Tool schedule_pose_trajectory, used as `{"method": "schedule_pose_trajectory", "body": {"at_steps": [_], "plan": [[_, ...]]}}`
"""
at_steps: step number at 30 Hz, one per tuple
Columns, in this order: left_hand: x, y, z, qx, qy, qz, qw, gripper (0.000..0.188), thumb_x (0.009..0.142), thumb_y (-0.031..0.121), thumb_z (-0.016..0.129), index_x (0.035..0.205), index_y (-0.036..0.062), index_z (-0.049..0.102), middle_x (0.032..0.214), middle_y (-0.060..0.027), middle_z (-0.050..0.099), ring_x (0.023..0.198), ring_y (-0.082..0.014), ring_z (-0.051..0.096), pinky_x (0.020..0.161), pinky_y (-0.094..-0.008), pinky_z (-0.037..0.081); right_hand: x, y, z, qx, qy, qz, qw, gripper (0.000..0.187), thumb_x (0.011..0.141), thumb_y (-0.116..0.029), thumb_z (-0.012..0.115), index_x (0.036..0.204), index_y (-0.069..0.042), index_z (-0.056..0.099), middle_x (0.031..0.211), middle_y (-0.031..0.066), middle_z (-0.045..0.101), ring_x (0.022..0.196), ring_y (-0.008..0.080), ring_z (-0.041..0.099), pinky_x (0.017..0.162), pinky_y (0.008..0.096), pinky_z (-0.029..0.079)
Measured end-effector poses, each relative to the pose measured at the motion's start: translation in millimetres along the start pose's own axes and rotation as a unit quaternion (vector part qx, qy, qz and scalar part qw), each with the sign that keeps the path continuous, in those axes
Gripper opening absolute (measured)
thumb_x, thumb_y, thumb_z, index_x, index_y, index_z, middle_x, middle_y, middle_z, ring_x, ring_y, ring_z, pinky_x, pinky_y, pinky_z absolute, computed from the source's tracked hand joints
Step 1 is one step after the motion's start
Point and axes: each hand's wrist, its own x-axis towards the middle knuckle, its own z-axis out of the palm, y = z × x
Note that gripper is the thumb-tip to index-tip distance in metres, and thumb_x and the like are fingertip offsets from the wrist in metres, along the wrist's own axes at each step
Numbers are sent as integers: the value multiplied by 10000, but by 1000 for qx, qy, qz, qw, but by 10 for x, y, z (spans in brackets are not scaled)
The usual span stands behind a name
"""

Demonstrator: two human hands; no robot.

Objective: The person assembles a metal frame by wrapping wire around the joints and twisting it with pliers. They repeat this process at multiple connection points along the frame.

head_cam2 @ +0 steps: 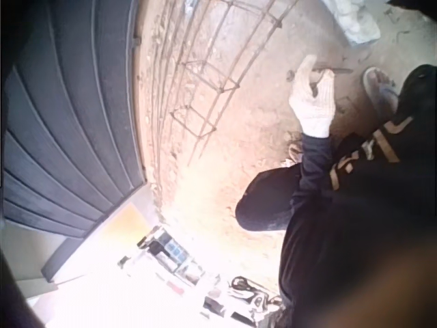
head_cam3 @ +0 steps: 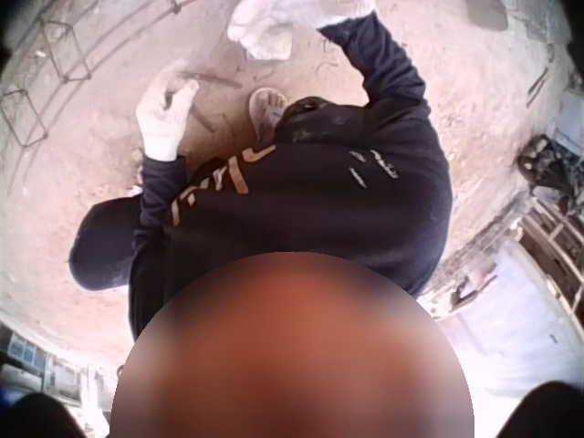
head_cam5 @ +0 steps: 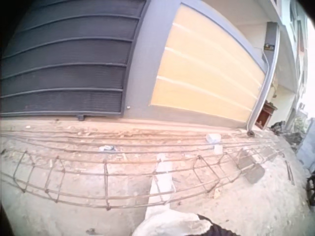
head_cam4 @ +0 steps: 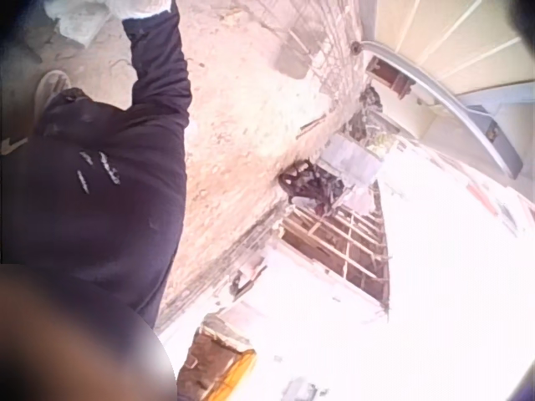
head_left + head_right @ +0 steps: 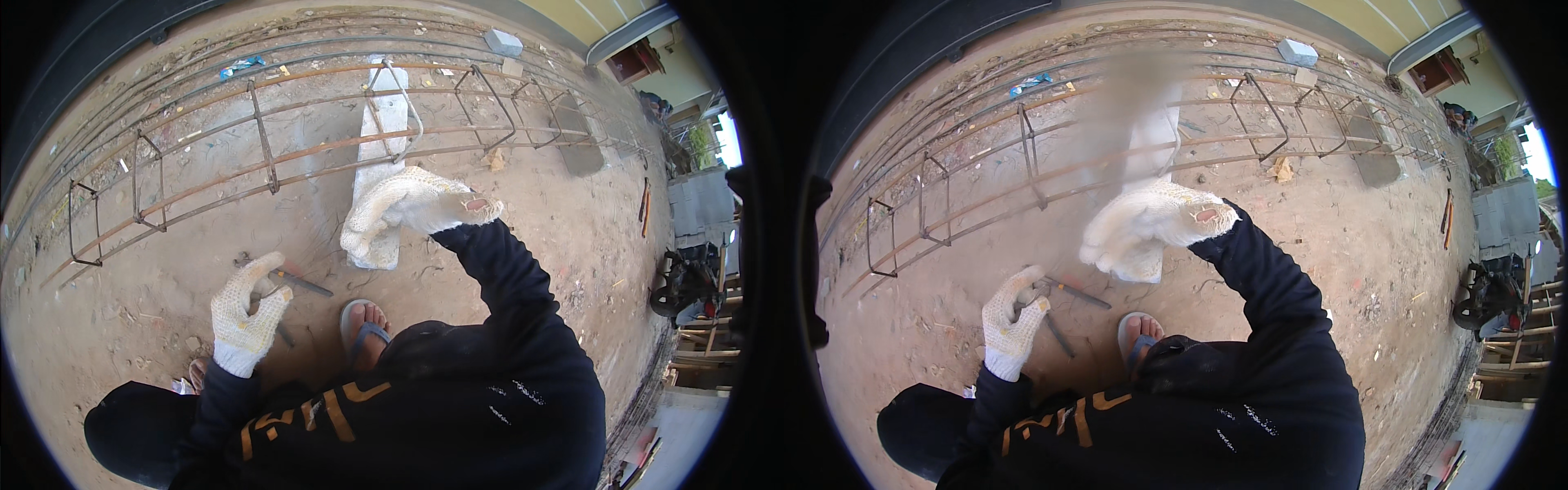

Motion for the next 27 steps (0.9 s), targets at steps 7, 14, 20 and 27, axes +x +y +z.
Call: {"method": "schedule_pose_trajectory", "body": {"at_steps": [7, 14, 20, 27], "plan": [[88, -94, -53, -32, 69, -5, 997, 132, 894, 113, 647, 922, 13, 728, 919, -116, 712, 848, -188, 651, 772, -305, 499, 80, -236, 56, -217, -98, -1, 971, 384, 796, -194, 797, 1113, -4, 693, 1094, 112, 700, 1013, 219, 659, 885, 331, 517], [133, -76, -143, -70, 162, -55, 983, 166, 941, 166, 625, 956, 20, 701, 801, -37, 649, 714, -98, 567, 656, -244, 462, 335, -361, 446, -7, 352, -339, 872, 400, 990, -269, 546, 1292, -8, 560, 1110, 144, 694, 793, 142, 667, 672, 284, 528], [87, -25, -191, -105, 152, -47, 982, 157, 936, 165, 642, 975, 22, 693, 794, -20, 639, 679, -56, 531, 602, -227, 438, 498, -242, 880, 20, 275, 133, 952, 334, 946, -154, 639, 1252, -26, 602, 1021, 107, 712, 662, 102, 638, 578, 237, 514], [47, 100, -173, -124, -4, -80, 989, 183, 930, 148, 639, 1033, 2, 679, 798, -48, 670, 638, -75, 572, 597, -230, 467, 579, 199, 725, 56, 180, 21, 982, 257, 926, -101, 648, 1149, 24, 627, 953, 138, 700, 726, 162, 682, 598, 261, 554]]}}
